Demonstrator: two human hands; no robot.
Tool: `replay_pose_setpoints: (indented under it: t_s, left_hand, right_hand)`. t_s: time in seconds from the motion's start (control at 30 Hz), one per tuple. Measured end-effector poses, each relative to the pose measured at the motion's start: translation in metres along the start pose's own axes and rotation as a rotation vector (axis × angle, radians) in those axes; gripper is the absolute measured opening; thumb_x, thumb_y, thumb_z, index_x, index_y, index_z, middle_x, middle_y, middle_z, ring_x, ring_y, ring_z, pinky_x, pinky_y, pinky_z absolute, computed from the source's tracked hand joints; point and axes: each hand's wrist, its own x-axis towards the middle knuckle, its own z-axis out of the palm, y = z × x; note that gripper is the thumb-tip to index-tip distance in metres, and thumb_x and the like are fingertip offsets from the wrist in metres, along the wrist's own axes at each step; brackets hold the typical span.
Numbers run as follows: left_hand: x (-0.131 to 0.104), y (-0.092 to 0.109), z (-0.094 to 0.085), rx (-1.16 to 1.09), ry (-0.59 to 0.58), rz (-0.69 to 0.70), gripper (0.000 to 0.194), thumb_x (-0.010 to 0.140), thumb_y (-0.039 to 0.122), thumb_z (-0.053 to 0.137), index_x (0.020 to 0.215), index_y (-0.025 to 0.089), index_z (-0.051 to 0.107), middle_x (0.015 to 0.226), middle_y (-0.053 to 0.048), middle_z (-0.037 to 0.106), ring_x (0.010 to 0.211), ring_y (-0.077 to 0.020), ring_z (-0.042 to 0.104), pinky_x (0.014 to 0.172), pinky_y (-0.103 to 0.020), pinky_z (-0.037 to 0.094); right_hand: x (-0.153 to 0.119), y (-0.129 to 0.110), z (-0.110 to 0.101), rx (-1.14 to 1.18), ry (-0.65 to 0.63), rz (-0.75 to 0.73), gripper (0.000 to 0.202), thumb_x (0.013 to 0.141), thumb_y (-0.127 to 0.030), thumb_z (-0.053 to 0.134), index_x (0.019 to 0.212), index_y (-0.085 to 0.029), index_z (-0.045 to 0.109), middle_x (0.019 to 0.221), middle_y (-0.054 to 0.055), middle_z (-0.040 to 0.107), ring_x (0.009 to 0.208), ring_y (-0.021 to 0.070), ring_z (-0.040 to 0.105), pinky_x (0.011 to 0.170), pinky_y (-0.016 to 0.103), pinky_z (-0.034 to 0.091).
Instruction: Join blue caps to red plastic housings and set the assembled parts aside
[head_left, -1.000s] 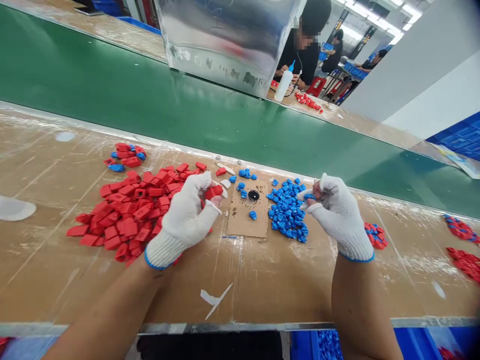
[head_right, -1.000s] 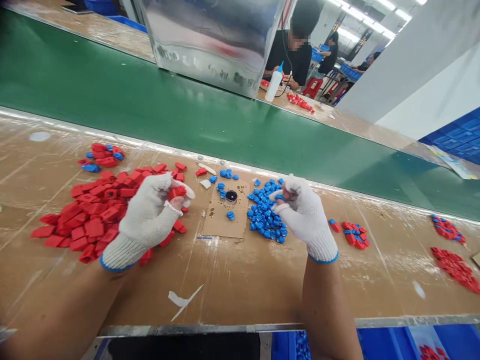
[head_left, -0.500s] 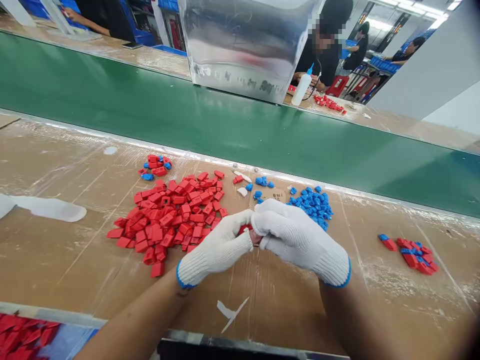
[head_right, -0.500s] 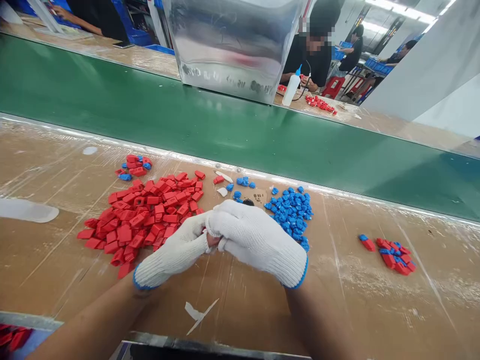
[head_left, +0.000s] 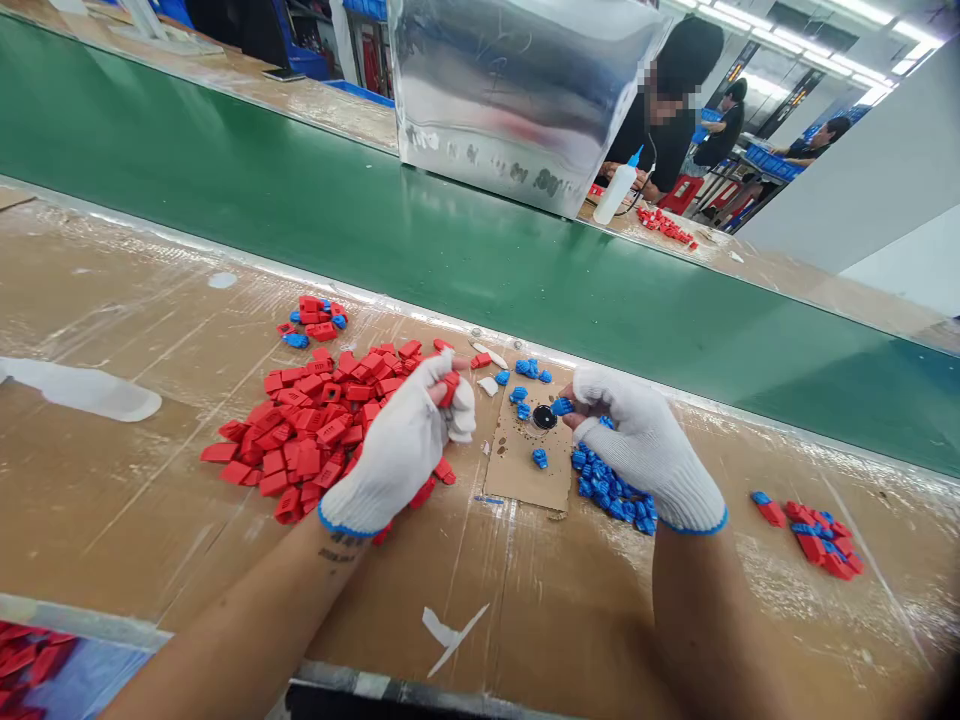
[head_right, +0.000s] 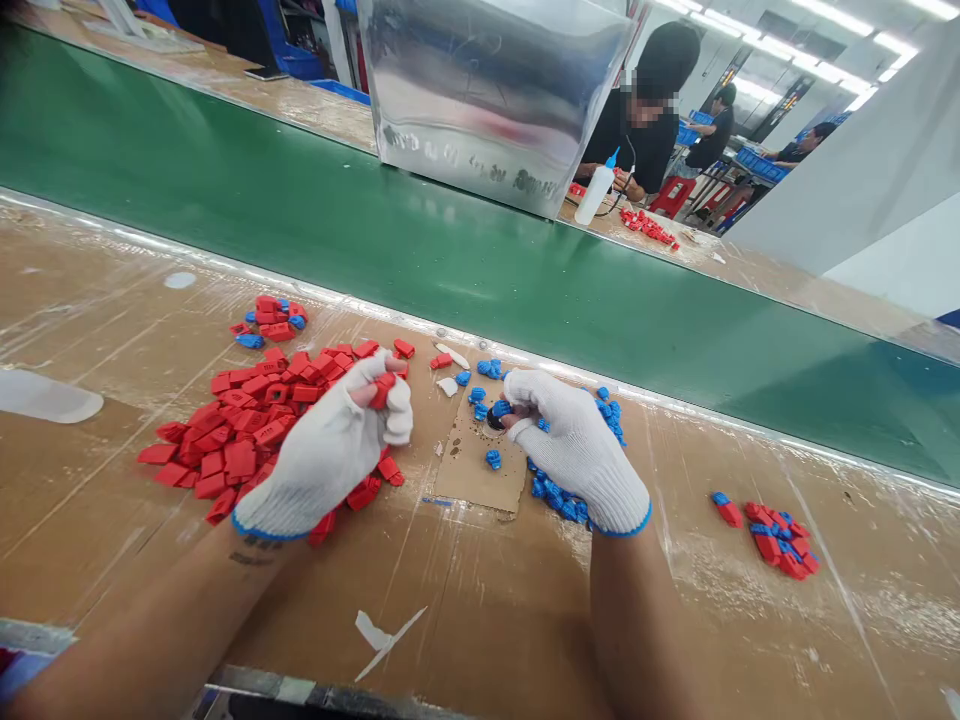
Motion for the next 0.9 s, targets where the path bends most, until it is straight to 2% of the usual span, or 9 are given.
replay_pose_setpoints:
  t_s: [0.13, 0.27, 0.47, 0.63, 0.8, 0.9]
  left_hand:
    - [0.009, 0.002, -0.009, 0.013, 0.089, 0.082, 0.024, 0.090, 0.025, 0.074, 0.109, 0.020, 0.060, 0.085, 0.001, 0.070, 0.063, -0.0107, 0.059, 0.058, -0.025, 0.050]
    - [0.011, -0.004, -0.013, 0.051, 0.089, 0.126, 0.031, 0.086, 0.024, 0.080, 0.103, 0.022, 0.055, 0.092, -0.002, 0.077, 0.064, -0.0094, 0.061, 0.058, -0.022, 0.049]
    - [0.010, -0.004, -0.014, 0.087, 0.092, 0.144, 0.039, 0.084, 0.022, 0.083, 0.106, 0.025, 0.050, 0.097, -0.002, 0.080, 0.061, -0.0079, 0.060, 0.060, -0.023, 0.051]
    - [0.011, -0.001, -0.011, 0.080, 0.106, 0.176, 0.035, 0.083, 0.016, 0.081, 0.103, 0.023, 0.054, 0.100, 0.000, 0.076, 0.062, -0.0055, 0.058, 0.062, -0.022, 0.051]
    - [0.012, -0.001, -0.010, 0.051, 0.113, 0.175, 0.031, 0.082, 0.013, 0.082, 0.102, 0.021, 0.061, 0.084, 0.005, 0.064, 0.066, -0.0074, 0.062, 0.065, -0.022, 0.054]
    - [0.012, -0.002, -0.010, 0.042, 0.129, 0.152, 0.030, 0.082, 0.012, 0.080, 0.104, 0.021, 0.062, 0.090, 0.003, 0.067, 0.067, -0.0071, 0.063, 0.066, -0.022, 0.056]
  right_hand:
    - [0.001, 0.017, 0.005, -0.080, -0.142, 0.123, 0.017, 0.083, -0.011, 0.057, 0.082, -0.024, 0.047, 0.077, -0.005, 0.049, 0.070, 0.0126, 0.041, 0.066, 0.030, 0.035]
    - [0.005, 0.022, 0.011, -0.090, -0.185, 0.107, 0.013, 0.084, -0.013, 0.053, 0.082, -0.024, 0.047, 0.079, -0.003, 0.048, 0.074, 0.0141, 0.042, 0.071, 0.031, 0.035]
    - [0.005, 0.027, 0.004, -0.097, -0.192, 0.099, 0.014, 0.080, -0.009, 0.053, 0.085, -0.022, 0.053, 0.080, -0.003, 0.053, 0.075, 0.0147, 0.047, 0.072, 0.031, 0.037]
    - [0.004, 0.028, 0.003, -0.171, -0.231, 0.107, 0.015, 0.075, -0.009, 0.054, 0.083, -0.022, 0.055, 0.078, -0.003, 0.056, 0.074, 0.0153, 0.049, 0.070, 0.031, 0.034]
    - [0.004, 0.029, 0.006, -0.161, -0.234, 0.120, 0.010, 0.079, -0.013, 0.054, 0.082, -0.023, 0.054, 0.079, -0.002, 0.057, 0.074, 0.0156, 0.050, 0.070, 0.032, 0.036]
    - [0.005, 0.027, 0.006, -0.161, -0.241, 0.122, 0.010, 0.080, -0.014, 0.055, 0.079, -0.023, 0.051, 0.077, -0.002, 0.056, 0.072, 0.0151, 0.049, 0.068, 0.031, 0.035]
